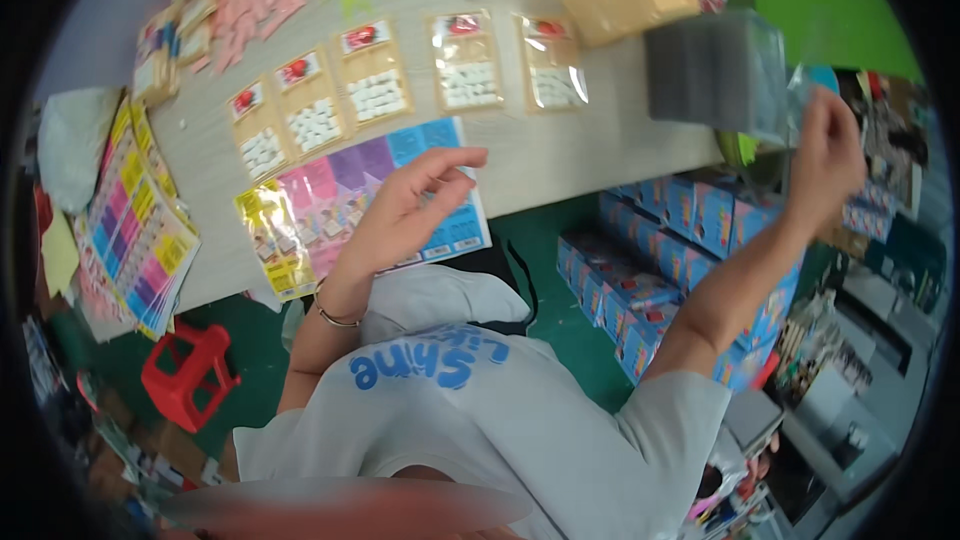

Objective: Assembling toy sets by placing white components into plastic trays and sealing them with decorative sticker labels.

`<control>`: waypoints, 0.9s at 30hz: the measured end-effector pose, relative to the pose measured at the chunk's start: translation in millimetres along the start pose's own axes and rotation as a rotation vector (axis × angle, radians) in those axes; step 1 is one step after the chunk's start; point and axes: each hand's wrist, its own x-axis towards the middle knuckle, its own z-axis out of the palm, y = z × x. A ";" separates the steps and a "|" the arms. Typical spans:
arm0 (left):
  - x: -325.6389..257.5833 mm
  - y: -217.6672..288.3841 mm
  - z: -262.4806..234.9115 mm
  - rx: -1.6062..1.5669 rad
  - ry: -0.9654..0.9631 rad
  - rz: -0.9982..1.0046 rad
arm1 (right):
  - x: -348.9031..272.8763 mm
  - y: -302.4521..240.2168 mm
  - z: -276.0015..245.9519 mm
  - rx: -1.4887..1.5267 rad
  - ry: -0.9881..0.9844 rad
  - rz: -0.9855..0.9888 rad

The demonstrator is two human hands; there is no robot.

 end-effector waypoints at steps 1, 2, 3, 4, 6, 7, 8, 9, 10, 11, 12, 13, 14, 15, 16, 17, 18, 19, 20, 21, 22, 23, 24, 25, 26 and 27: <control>0.2 2.6 -5.6 -0.011 -0.002 -0.015 | -7.8 -14.9 -10.6 0.283 -0.042 0.049; -3.7 6.5 -8.7 -0.007 0.031 -0.025 | -14.2 -26.6 -16.7 0.561 -0.090 0.105; -2.3 9.3 -10.2 -0.038 0.106 0.072 | -33.9 -58.0 1.9 0.766 -0.209 0.124; 1.7 11.6 -11.9 -0.068 0.176 0.173 | -63.7 -102.7 29.7 0.966 -0.327 0.143; 5.1 11.4 -23.4 -0.126 0.319 0.279 | -102.2 -149.5 96.6 1.082 -0.805 0.247; 7.2 7.4 -33.2 -0.198 0.407 0.177 | -122.6 -161.6 130.5 1.152 -0.942 0.363; 10.5 3.9 -43.9 -0.270 0.494 0.074 | -138.1 -169.1 163.6 1.265 -1.050 0.431; 13.6 2.0 -56.3 -0.260 0.604 -0.016 | -145.2 -185.2 185.2 1.204 -1.097 0.549; 16.2 0.1 -66.4 -0.264 0.611 -0.016 | -149.5 -198.0 198.6 1.132 -1.133 0.671; 18.6 -2.2 -75.8 -0.168 0.660 -0.058 | -150.7 -205.7 210.1 1.129 -1.140 0.668; 18.2 -5.5 -84.0 -0.070 0.709 -0.106 | -153.3 -212.5 220.3 1.057 -1.126 0.627; 20.3 -10.7 -89.0 0.033 0.731 -0.159 | -153.4 -215.7 230.1 0.986 -1.105 0.581; 20.0 -13.4 -90.3 0.030 0.734 -0.158 | -158.0 -214.3 240.7 0.984 -1.107 0.578; 19.9 -10.4 -89.6 0.326 0.781 -0.181 | -163.4 -214.5 249.2 0.872 -1.064 0.502; 21.0 -9.3 -89.0 0.624 0.815 -0.201 | -167.7 -213.5 254.9 0.760 -1.017 0.427; 23.8 -11.8 -88.3 0.621 0.813 -0.201 | -171.5 -210.5 256.2 0.757 -1.017 0.428; 24.6 -16.0 -87.8 0.740 0.895 -0.071 | -173.1 -216.2 250.6 0.602 -0.956 0.301; 25.8 -20.1 -87.7 0.858 0.971 0.064 | -174.9 -220.0 247.9 0.449 -0.887 0.177; 28.5 -23.3 -89.3 0.859 0.971 0.062 | -177.3 -220.7 249.6 0.450 -0.889 0.177; 33.6 -26.0 -91.7 0.898 0.909 0.160 | -179.5 -220.0 250.2 0.382 -0.860 0.090; 39.0 -29.1 -93.9 0.935 0.845 0.257 | -181.6 -219.8 250.1 0.316 -0.829 0.003; 49.9 -34.7 -93.9 0.933 0.842 0.262 | -182.8 -219.8 249.0 0.312 -0.825 0.006; 65.2 -43.4 -91.6 1.068 0.770 0.267 | -183.8 -219.0 248.2 0.228 -0.735 -0.080; 75.3 -50.1 -87.8 1.203 0.693 0.276 | -181.9 -217.7 246.0 0.142 -0.642 -0.162; 78.5 -57.3 -82.1 1.196 0.683 0.294 | -177.6 -213.7 236.6 0.128 -0.629 -0.155; 82.1 -64.1 -76.8 1.238 0.633 0.251 | -167.5 -211.7 218.5 0.288 -0.603 -0.094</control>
